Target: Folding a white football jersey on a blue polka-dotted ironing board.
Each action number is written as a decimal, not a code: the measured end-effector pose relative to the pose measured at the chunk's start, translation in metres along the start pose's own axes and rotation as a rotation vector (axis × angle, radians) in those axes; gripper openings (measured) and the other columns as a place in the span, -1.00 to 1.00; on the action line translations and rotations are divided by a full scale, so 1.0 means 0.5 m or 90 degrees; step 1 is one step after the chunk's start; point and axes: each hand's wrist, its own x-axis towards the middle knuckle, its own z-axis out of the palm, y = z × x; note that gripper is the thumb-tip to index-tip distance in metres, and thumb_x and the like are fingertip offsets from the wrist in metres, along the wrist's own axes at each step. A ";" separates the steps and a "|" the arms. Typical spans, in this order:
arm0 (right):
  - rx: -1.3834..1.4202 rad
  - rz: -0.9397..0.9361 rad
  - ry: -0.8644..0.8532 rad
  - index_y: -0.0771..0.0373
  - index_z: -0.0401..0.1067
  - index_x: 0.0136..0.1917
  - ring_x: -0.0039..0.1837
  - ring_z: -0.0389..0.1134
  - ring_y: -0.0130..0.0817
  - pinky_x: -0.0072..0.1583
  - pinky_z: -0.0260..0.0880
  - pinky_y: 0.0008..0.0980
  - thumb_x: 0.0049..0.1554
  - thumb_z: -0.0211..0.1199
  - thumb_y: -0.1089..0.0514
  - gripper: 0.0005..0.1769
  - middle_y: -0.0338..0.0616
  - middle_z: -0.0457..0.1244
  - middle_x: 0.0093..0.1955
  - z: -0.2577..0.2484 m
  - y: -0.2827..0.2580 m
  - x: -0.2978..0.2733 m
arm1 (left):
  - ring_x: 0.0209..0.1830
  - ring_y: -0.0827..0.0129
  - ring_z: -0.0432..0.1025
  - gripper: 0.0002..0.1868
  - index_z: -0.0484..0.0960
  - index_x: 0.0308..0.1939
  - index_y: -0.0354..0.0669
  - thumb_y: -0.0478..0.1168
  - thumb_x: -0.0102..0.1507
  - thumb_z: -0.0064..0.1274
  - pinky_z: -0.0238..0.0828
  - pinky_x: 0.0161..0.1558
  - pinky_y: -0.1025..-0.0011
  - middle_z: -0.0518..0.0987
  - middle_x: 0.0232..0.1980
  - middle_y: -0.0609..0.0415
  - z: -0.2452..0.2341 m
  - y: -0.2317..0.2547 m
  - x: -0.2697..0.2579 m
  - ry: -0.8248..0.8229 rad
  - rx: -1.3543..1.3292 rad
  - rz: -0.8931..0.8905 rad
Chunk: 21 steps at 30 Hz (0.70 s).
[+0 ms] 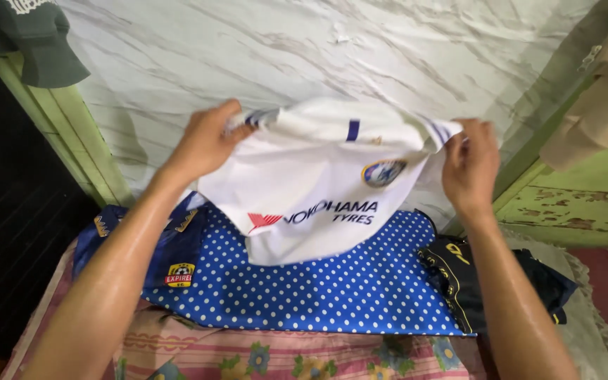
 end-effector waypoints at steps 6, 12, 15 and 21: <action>-0.079 -0.099 0.095 0.34 0.39 0.23 0.09 0.24 -0.27 -0.02 0.35 -0.34 0.36 0.08 0.52 -0.76 0.00 0.11 0.14 -0.049 -0.011 0.047 | -0.35 -0.03 0.36 -0.89 0.50 -0.06 -0.28 -0.34 0.39 0.09 0.23 -0.25 0.12 0.43 -0.38 -0.18 -0.082 0.055 0.055 0.116 0.032 0.107; -0.065 -0.172 0.233 0.41 0.31 0.28 0.13 0.27 -0.28 0.04 0.32 -0.22 0.32 -0.09 0.57 -0.66 -0.03 0.15 0.19 -0.078 -0.014 0.079 | -0.21 -0.06 0.42 -0.76 0.52 0.07 -0.36 -0.53 0.33 -0.03 0.21 -0.10 0.13 0.55 -0.12 -0.22 -0.129 0.154 0.076 0.364 0.049 0.379; -0.069 -0.237 0.255 0.43 0.28 0.29 0.16 0.27 -0.26 0.13 0.32 -0.21 0.37 -0.10 0.59 -0.70 -0.01 0.14 0.20 -0.092 0.002 0.077 | -0.21 0.02 0.48 -0.97 0.53 -0.07 -0.32 -0.45 0.44 0.06 0.22 -0.06 0.03 0.61 -0.25 -0.06 -0.151 0.188 0.068 0.369 0.124 0.405; -0.006 -0.098 -0.074 0.36 0.41 0.23 -0.04 0.29 -0.32 -0.02 0.33 -0.34 0.19 0.29 0.38 -0.68 -0.04 0.20 0.06 -0.091 0.000 0.077 | -0.32 -0.13 0.39 -0.61 0.56 -0.13 -0.41 -0.04 0.44 0.13 0.39 -0.20 0.05 0.51 -0.29 -0.32 -0.125 0.120 0.070 0.036 0.147 0.020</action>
